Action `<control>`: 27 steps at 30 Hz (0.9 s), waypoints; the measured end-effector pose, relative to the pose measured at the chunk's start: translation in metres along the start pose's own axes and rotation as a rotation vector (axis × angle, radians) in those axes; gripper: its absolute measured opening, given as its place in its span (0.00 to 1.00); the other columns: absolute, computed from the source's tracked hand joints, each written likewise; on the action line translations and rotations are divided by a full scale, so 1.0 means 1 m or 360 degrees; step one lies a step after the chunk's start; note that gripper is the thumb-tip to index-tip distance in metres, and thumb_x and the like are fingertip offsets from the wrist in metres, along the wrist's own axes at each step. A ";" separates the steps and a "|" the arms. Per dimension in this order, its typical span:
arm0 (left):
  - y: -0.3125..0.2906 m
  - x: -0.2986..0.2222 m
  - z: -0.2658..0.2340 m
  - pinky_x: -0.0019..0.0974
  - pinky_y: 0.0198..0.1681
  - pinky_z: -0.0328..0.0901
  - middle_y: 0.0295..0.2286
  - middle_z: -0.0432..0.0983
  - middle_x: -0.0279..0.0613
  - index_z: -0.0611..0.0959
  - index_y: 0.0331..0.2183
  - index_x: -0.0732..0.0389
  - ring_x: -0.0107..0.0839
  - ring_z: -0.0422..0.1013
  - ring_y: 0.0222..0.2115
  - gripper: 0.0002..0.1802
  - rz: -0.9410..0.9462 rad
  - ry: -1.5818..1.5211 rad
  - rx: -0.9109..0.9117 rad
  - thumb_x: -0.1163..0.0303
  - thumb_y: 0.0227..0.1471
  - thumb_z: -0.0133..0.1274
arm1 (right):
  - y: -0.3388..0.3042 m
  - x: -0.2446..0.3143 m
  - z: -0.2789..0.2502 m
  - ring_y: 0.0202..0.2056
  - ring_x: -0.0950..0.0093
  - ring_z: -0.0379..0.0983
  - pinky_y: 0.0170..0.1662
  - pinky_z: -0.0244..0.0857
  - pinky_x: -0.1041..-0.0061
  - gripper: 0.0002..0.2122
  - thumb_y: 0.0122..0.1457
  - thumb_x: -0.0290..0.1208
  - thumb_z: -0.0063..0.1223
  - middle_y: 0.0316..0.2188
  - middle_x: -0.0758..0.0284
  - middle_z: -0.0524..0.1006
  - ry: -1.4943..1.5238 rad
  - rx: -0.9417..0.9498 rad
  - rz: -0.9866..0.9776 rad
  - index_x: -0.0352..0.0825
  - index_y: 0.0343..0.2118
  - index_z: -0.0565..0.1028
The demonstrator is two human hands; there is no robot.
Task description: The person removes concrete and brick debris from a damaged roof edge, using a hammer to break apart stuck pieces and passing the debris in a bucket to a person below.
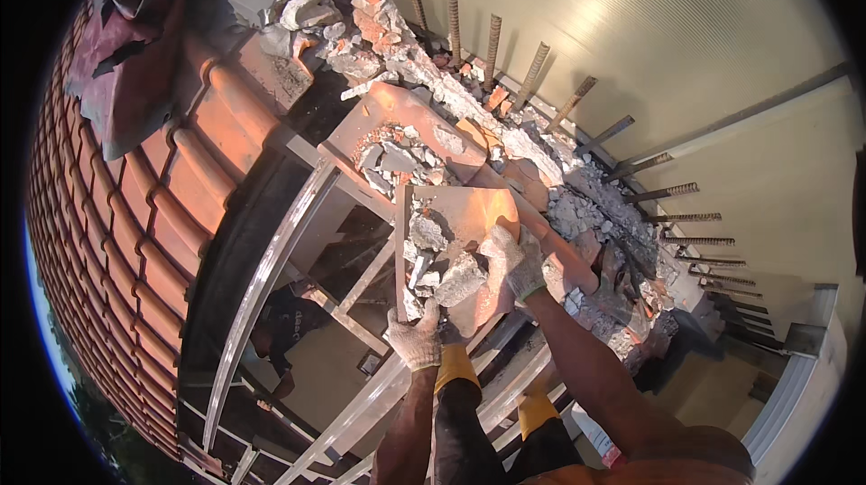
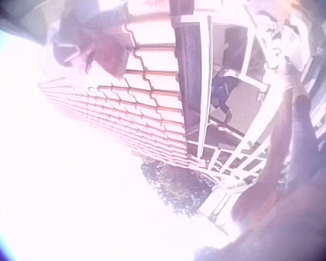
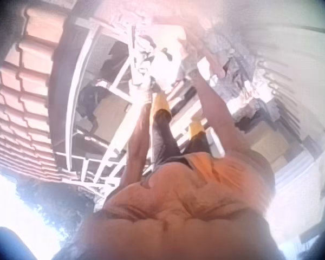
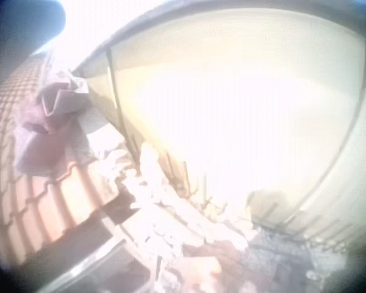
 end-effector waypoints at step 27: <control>-0.716 0.287 0.163 0.49 0.43 0.76 0.40 0.85 0.55 0.76 0.53 0.66 0.52 0.84 0.36 0.41 -0.0093 0.1530 0.2926 0.41 0.53 0.65 | -0.821 -0.206 -0.598 0.48 0.64 0.81 0.51 0.76 0.62 0.29 0.65 0.56 0.58 0.51 0.59 0.81 0.1173 -0.2350 0.1155 0.34 0.57 0.77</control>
Point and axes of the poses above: each hand's wrist, its own y-axis towards the middle knuckle, its own z-axis out of the palm, x = y × z, the point moved 3 cm from there along y, towards the middle knuckle
